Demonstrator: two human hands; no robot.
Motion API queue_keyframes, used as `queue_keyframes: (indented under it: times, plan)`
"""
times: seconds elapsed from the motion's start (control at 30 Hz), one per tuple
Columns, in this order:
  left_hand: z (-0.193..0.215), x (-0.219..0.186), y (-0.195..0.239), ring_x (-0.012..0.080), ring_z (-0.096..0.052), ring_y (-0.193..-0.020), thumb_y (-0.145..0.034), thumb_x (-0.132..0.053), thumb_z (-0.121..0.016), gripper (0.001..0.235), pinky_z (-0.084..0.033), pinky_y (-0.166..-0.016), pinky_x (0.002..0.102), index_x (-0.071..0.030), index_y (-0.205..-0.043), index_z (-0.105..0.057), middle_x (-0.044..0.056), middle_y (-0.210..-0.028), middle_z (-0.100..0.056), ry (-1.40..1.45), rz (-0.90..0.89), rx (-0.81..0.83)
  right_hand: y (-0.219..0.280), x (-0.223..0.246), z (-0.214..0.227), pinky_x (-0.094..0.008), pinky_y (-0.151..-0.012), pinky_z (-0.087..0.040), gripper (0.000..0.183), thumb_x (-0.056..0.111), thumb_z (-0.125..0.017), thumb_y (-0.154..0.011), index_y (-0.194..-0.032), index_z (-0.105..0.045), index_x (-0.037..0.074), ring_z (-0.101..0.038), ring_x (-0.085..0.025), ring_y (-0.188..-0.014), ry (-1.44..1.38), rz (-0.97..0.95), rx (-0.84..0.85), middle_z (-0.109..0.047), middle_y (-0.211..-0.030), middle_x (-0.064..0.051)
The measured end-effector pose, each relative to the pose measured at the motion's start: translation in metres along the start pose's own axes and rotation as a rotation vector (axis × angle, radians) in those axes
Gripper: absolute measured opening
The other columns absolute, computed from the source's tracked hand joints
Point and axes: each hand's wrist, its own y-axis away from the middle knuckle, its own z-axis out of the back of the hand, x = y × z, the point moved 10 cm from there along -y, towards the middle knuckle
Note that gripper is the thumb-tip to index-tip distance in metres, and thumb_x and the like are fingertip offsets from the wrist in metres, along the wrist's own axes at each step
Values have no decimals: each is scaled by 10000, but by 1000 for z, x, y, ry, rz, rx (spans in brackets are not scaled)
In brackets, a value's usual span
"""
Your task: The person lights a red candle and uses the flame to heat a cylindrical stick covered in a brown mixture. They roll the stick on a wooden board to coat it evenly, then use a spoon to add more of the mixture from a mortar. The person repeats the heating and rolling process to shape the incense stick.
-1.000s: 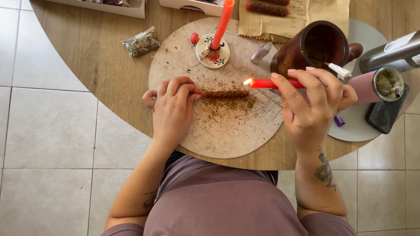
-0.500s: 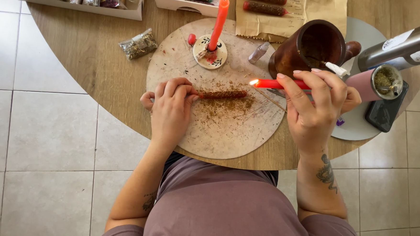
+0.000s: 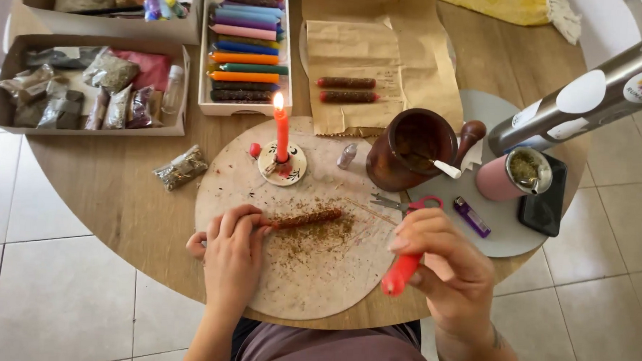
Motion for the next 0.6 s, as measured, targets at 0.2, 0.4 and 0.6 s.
queue_keyframes:
  times: [0.2, 0.4, 0.6]
  plan:
    - [-5, 5, 0, 163, -508, -952, -892, -344, -593, 125, -248, -788, 383, -220, -892, -580, -81, -1027, -549, -24, -27, -6, 15, -31, 12, -371, -897, -405, 216, 150, -658, -810, -930, -657, -29, -519, -244, -922, 97, -120, 28, -559, -920, -142]
    - [6, -3, 3, 163, -499, -953, -898, -325, -611, 128, -249, -796, 373, -205, -874, -573, -82, -1012, -541, 0, -22, -26, 41, -53, 23, -351, -847, -391, 162, 150, -717, -849, -1000, -703, 90, -467, -249, -872, 791, -151, 98, -535, -894, -64]
    - [4, -1, 1, 154, -494, -951, -902, -327, -616, 136, -244, -803, 371, -205, -865, -570, -85, -991, -536, 1, -31, -57, 58, -68, 28, -369, -853, -408, 172, 172, -752, -846, -1007, -714, 129, -481, -237, -902, 1079, -125, 125, -554, -888, -25]
